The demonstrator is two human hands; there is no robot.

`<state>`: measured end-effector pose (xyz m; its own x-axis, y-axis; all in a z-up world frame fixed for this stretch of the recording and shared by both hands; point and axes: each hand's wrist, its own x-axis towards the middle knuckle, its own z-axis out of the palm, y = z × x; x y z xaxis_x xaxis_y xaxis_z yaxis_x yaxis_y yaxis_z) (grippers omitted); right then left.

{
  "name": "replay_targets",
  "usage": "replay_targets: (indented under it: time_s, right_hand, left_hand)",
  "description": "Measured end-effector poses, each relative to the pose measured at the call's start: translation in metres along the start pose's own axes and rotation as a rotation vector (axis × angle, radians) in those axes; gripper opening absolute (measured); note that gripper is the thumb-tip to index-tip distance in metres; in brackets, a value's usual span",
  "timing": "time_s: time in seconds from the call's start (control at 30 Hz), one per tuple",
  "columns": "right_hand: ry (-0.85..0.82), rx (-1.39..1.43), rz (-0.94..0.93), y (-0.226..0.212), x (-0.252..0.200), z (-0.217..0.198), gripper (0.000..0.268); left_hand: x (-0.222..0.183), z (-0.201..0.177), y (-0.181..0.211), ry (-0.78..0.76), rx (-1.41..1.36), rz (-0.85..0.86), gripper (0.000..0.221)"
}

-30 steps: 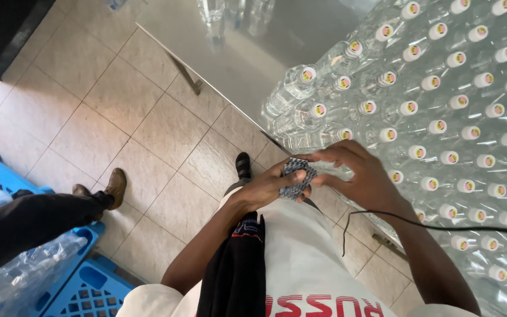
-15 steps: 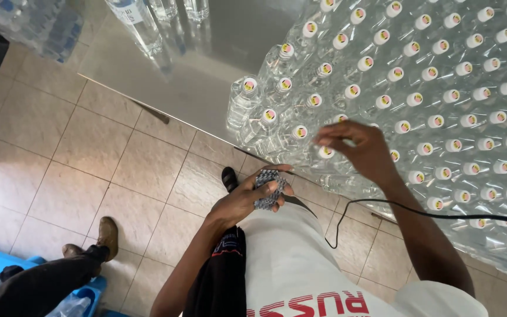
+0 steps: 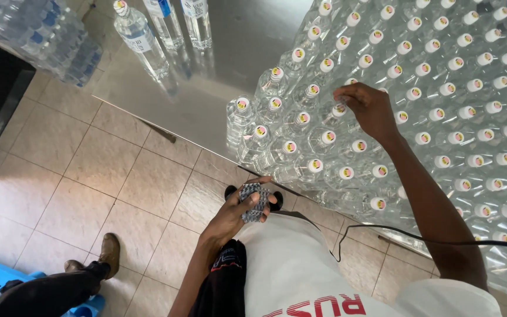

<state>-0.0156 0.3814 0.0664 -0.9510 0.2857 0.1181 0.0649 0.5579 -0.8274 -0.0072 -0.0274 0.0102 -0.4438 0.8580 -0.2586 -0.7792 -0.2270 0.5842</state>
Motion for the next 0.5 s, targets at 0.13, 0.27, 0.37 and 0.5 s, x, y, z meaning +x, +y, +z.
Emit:
replay_targets:
  time_s: [0.13, 0.27, 0.37, 0.5]
  right_hand:
    - [-0.07, 0.023, 0.001, 0.006, -0.012, -0.016, 0.031]
    - [-0.148, -0.04, -0.025, 0.002, -0.013, -0.023, 0.029]
    - [-0.174, -0.095, -0.087, 0.011, -0.013, -0.024, 0.036]
    - [-0.244, -0.209, -0.035, 0.0, -0.015, -0.029, 0.038]
  left_hand:
    - [0.001, 0.006, -0.01, 0.041, -0.012, 0.041, 0.059]
    - [0.008, 0.014, -0.019, 0.037, -0.003, 0.073, 0.057]
    - [0.014, 0.025, -0.026, 0.028, 0.005, 0.083, 0.057]
    - [0.017, 0.039, -0.032, 0.036, 0.01, 0.073, 0.061]
